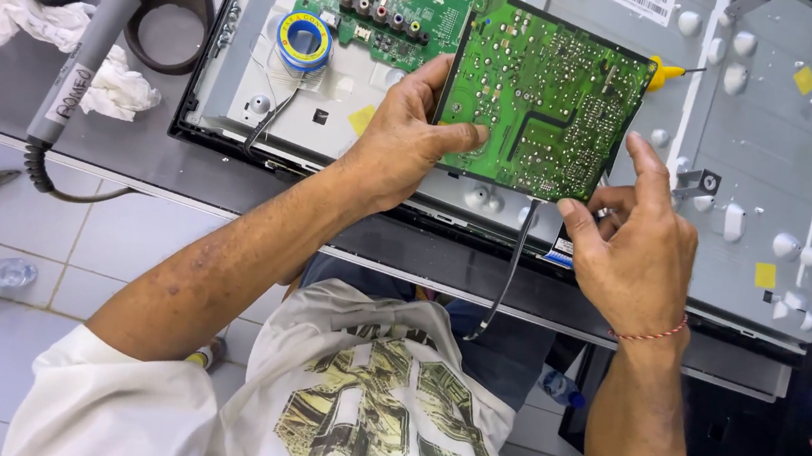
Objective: The person holds a green circuit board and uses a soldering iron to work on its components. They flip the board over to inspect the other side and continue soldering specific points on the circuit board.
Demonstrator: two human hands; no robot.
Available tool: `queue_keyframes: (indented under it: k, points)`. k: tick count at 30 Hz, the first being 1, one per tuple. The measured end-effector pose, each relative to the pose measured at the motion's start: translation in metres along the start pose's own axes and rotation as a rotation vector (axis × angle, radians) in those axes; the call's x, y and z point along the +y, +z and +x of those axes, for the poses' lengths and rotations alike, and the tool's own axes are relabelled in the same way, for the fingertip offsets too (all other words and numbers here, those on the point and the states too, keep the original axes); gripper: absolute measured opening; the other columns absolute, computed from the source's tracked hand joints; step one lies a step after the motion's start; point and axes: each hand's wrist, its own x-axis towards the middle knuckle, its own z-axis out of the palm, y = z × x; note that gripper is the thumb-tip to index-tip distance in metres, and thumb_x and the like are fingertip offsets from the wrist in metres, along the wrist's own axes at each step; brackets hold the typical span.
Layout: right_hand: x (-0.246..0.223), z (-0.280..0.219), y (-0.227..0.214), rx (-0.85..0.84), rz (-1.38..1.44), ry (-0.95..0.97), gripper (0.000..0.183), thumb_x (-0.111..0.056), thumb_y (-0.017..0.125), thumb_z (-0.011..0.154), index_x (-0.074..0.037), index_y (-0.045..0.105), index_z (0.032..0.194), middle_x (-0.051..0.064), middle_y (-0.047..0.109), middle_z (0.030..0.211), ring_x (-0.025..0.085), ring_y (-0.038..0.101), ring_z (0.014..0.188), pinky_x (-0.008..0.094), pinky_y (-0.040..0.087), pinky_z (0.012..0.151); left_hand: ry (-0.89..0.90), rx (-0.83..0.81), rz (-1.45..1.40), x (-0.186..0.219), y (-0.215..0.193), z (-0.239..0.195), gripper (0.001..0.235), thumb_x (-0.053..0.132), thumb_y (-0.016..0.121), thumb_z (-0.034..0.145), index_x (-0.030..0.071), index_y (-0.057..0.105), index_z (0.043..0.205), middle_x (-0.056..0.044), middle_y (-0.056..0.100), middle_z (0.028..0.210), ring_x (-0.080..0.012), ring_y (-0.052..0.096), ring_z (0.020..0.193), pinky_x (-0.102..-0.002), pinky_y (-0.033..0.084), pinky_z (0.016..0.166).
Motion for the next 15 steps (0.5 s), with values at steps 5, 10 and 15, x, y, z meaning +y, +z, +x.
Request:
queue_keyframes:
  k: [5, 10, 15]
  points:
    - [0.001, 0.001, 0.001, -0.026, 0.01, 0.0, 0.065, -0.02, 0.075, 0.085, -0.003, 0.05, 0.142, 0.004, 0.071, 0.088, 0.019, 0.063, 0.061, 0.039, 0.052, 0.071, -0.043, 0.017, 0.008, 0.004, 0.0, 0.001, 0.046, -0.006, 0.069, 0.081, 0.006, 0.055, 0.124, -0.005, 0.064, 0.113, -0.0161, 0.063, 0.102, -0.031, 0.055, 0.091]
    - [0.005, 0.0, 0.002, -0.017, 0.028, 0.0, 0.061, -0.019, 0.075, 0.083, -0.004, 0.056, 0.14, 0.006, 0.071, 0.088, 0.018, 0.063, 0.06, 0.037, 0.052, 0.07, -0.159, 0.007, -0.001, 0.014, -0.004, 0.006, 0.044, -0.014, 0.072, 0.076, 0.006, 0.062, 0.113, -0.004, 0.069, 0.102, -0.0171, 0.065, 0.093, -0.031, 0.058, 0.084]
    - [0.01, -0.001, 0.002, 0.015, 0.05, -0.029, 0.061, -0.022, 0.075, 0.086, -0.004, 0.057, 0.141, 0.004, 0.069, 0.086, 0.017, 0.061, 0.062, 0.036, 0.05, 0.069, -0.095, 0.018, 0.041, 0.01, -0.004, 0.005, 0.035, -0.009, 0.073, 0.078, 0.006, 0.061, 0.107, -0.003, 0.065, 0.1, -0.0149, 0.062, 0.091, -0.029, 0.057, 0.083]
